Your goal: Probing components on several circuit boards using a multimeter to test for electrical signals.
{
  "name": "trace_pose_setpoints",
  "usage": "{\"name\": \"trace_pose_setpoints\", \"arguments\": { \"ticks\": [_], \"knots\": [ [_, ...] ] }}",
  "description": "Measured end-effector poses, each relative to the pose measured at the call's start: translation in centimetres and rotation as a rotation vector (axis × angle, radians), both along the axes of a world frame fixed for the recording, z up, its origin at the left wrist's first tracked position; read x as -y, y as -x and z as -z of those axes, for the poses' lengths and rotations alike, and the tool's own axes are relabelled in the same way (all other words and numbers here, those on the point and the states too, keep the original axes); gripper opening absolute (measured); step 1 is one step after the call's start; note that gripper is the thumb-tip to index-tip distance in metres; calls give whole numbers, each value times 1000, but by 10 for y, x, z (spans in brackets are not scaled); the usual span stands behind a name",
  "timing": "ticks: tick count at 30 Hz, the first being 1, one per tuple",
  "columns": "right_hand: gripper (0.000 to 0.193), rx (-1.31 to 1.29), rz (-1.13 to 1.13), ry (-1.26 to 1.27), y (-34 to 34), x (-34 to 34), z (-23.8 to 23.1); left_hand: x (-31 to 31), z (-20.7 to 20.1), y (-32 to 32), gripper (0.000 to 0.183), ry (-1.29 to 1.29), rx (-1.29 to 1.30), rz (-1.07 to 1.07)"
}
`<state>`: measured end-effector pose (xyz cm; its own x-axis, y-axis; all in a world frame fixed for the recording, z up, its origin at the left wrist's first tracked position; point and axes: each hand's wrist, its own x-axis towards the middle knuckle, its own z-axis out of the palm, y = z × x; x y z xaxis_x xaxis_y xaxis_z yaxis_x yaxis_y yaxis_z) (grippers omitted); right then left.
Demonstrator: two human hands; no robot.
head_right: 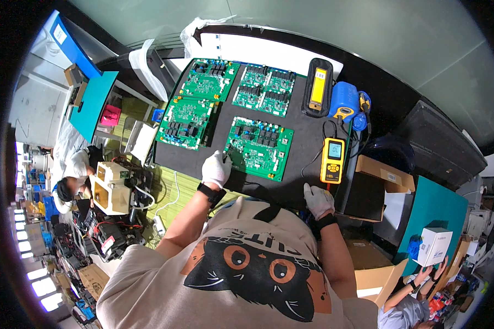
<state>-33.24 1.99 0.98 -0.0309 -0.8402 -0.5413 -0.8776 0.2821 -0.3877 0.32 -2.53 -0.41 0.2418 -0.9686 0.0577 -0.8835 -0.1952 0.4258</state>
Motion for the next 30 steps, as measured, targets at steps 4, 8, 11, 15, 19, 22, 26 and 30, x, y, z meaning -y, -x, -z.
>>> {"name": "trace_pose_setpoints", "arguments": {
  "ticks": [4, 8, 11, 15, 19, 22, 26, 30],
  "knots": [
    [52, -13, 1, -11, 0, 1, 3, -2, -2, -2, 21, 5, -49, -14],
    [52, -4, 5, 0, 0, 0, 2, 2, -9, 2, 22, -34, -74, -64],
    [53, -6, -1, 5, -1, 0, 1, 3, -4, 0, 22, -30, -73, -42],
    [53, -11, -4, -1, 1, -1, 5, 7, -4, 1, 22, -69, -42, -47],
    [53, -22, -2, 3, 0, -1, 5, 9, -7, 2, 21, -83, -26, -44],
    [53, -26, -12, 9, -1, 0, 3, 10, -7, 1, 21, -89, -37, -42],
    [52, -6, -2, 2, 0, 0, 2, 13, -10, 0, 22, -136, -25, -47],
    [52, -10, -4, 2, -2, 1, -2, 13, -13, -1, 24, -164, -21, -44]
  ]
}}
